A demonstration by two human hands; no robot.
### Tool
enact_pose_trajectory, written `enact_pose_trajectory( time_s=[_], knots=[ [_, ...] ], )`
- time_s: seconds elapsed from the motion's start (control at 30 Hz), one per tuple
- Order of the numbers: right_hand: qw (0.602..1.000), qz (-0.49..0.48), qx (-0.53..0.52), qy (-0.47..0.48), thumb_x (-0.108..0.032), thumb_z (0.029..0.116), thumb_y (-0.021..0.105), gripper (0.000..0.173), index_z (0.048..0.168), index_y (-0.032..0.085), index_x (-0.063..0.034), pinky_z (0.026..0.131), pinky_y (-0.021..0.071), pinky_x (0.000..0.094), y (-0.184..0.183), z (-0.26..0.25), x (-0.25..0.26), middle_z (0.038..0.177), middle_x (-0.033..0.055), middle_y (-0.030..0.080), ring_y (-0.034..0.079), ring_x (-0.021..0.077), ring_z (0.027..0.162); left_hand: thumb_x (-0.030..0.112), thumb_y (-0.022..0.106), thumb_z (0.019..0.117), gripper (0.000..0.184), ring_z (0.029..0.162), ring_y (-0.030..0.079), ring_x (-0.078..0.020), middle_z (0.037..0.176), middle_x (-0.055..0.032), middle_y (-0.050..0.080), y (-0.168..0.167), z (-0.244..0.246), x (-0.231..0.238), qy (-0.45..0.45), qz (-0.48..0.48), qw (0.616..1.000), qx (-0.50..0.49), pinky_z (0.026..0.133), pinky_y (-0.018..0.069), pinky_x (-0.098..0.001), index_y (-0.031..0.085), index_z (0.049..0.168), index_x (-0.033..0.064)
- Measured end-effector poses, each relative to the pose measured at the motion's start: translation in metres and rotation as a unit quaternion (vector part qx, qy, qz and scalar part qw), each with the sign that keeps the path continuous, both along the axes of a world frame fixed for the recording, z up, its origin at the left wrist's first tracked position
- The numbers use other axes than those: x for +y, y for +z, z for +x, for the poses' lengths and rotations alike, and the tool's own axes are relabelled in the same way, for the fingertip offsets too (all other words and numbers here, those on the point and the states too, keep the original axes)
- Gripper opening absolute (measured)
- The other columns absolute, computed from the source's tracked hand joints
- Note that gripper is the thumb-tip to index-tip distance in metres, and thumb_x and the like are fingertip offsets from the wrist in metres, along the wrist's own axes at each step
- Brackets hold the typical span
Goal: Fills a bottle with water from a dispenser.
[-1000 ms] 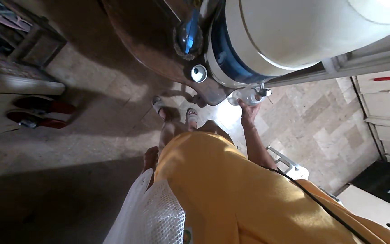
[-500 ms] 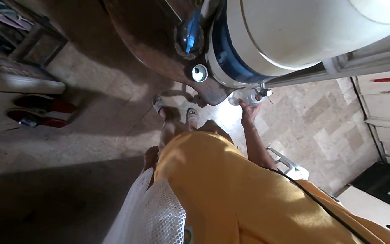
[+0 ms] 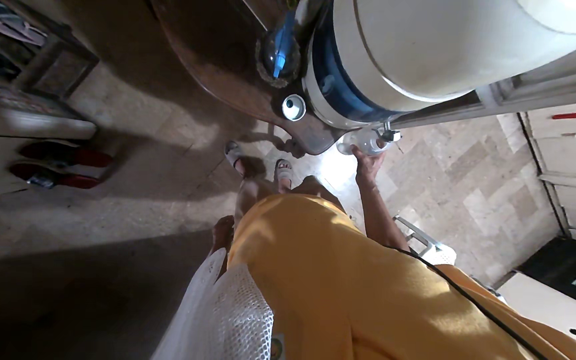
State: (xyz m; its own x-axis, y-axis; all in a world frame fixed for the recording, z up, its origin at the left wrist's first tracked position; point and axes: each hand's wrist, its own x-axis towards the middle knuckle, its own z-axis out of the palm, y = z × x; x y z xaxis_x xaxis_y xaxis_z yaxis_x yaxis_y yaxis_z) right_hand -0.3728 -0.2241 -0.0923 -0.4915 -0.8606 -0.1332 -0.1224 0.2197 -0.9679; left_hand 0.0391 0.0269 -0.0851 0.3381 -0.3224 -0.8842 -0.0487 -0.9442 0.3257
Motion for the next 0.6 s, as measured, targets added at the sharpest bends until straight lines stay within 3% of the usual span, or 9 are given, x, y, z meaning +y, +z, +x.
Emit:
enact_pose_trajectory(
  time_s=[0.13,0.2,0.23,0.3,0.33,0.37,0.43,0.5,0.6],
  knots=[
    [1.000,-0.002,0.007,0.002,-0.004,0.0593,0.093,0.102,0.144,0.037,0.0027,0.103,0.0549,0.0410,0.000,0.000,0.000,0.134,0.0198,0.058,0.061,0.0249,0.123,0.011,0.045,0.1096,0.034,0.122,0.058,-0.0299,0.134,-0.0266,0.060,0.016,-0.001,-0.011,-0.052,0.035,0.997,0.043,0.106,0.0430,-0.0431,0.056,0.138,-0.0051],
    [1.000,-0.004,0.008,0.005,-0.005,0.0598,0.093,0.101,0.144,0.037,0.0031,0.103,0.0551,0.0409,0.000,-0.001,0.000,0.134,0.0199,0.058,0.061,0.0249,0.123,0.013,0.041,0.1112,0.037,0.133,0.052,-0.0313,0.142,-0.0265,0.055,0.005,0.004,-0.008,-0.091,0.065,0.992,0.051,0.113,0.0381,-0.0432,0.053,0.141,-0.0064],
    [1.000,-0.005,0.010,0.006,-0.005,0.0600,0.093,0.100,0.143,0.038,0.0033,0.103,0.0549,0.0406,0.000,-0.001,0.000,0.134,0.0198,0.059,0.061,0.0248,0.122,0.014,0.040,0.1118,0.039,0.136,0.051,-0.0316,0.145,-0.0264,0.054,-0.015,0.010,0.003,-0.116,0.068,0.990,0.043,0.115,0.0372,-0.0426,0.052,0.142,-0.0069],
    [1.000,0.001,0.012,0.004,-0.005,0.0595,0.093,0.101,0.144,0.038,0.0031,0.103,0.0545,0.0401,0.001,-0.001,0.000,0.134,0.0197,0.058,0.061,0.0245,0.123,0.013,0.045,0.1092,0.036,0.119,0.061,-0.0342,0.127,-0.0303,0.064,-0.074,0.013,0.050,-0.131,-0.034,0.989,-0.068,0.103,0.0474,-0.0399,0.062,0.128,-0.0125],
    [1.000,0.005,0.015,0.001,-0.005,0.0591,0.093,0.102,0.144,0.038,0.0029,0.103,0.0545,0.0399,0.002,0.000,0.000,0.134,0.0196,0.059,0.061,0.0244,0.123,0.015,0.044,0.1097,0.036,0.118,0.062,-0.0345,0.126,-0.0293,0.065,-0.079,0.015,0.053,-0.158,-0.025,0.984,-0.079,0.102,0.0486,-0.0399,0.062,0.128,-0.0116],
    [1.000,0.007,0.016,-0.001,-0.005,0.0588,0.093,0.102,0.144,0.038,0.0028,0.103,0.0548,0.0400,0.004,0.001,0.000,0.133,0.0195,0.059,0.061,0.0243,0.123,0.018,0.036,0.1134,0.042,0.136,0.051,-0.0313,0.146,-0.0241,0.054,-0.061,0.024,0.032,-0.214,0.075,0.974,0.013,0.114,0.0394,-0.0406,0.050,0.144,-0.0060],
    [1.000,0.004,0.011,-0.001,-0.005,0.0590,0.093,0.101,0.143,0.038,0.0028,0.102,0.0552,0.0406,0.005,0.001,-0.001,0.133,0.0197,0.059,0.061,0.0247,0.123,0.018,0.043,0.1110,0.039,0.125,0.059,-0.0400,0.132,-0.0310,0.062,-0.043,0.005,0.033,-0.165,-0.004,0.985,-0.051,0.109,0.0441,-0.0483,0.059,0.133,-0.0103],
    [1.000,0.005,0.015,0.002,-0.005,0.0597,0.093,0.102,0.144,0.037,0.0028,0.104,0.0541,0.0400,0.003,0.001,0.000,0.135,0.0197,0.058,0.060,0.0243,0.124,0.020,0.039,0.1127,0.041,0.138,0.050,-0.0343,0.146,-0.0258,0.053,0.002,0.001,-0.003,-0.151,0.077,0.985,0.043,0.116,0.0362,-0.0465,0.050,0.145,-0.0039],
    [1.000,0.002,0.023,0.009,-0.008,0.0602,0.093,0.101,0.143,0.038,0.0035,0.104,0.0539,0.0399,0.000,-0.001,0.000,0.135,0.0200,0.058,0.060,0.0246,0.124,0.014,0.047,0.1092,0.035,0.126,0.056,-0.0306,0.137,-0.0254,0.059,0.007,-0.008,-0.006,-0.064,0.041,0.997,0.029,0.109,0.0420,-0.0444,0.056,0.138,-0.0040]
  ],
)
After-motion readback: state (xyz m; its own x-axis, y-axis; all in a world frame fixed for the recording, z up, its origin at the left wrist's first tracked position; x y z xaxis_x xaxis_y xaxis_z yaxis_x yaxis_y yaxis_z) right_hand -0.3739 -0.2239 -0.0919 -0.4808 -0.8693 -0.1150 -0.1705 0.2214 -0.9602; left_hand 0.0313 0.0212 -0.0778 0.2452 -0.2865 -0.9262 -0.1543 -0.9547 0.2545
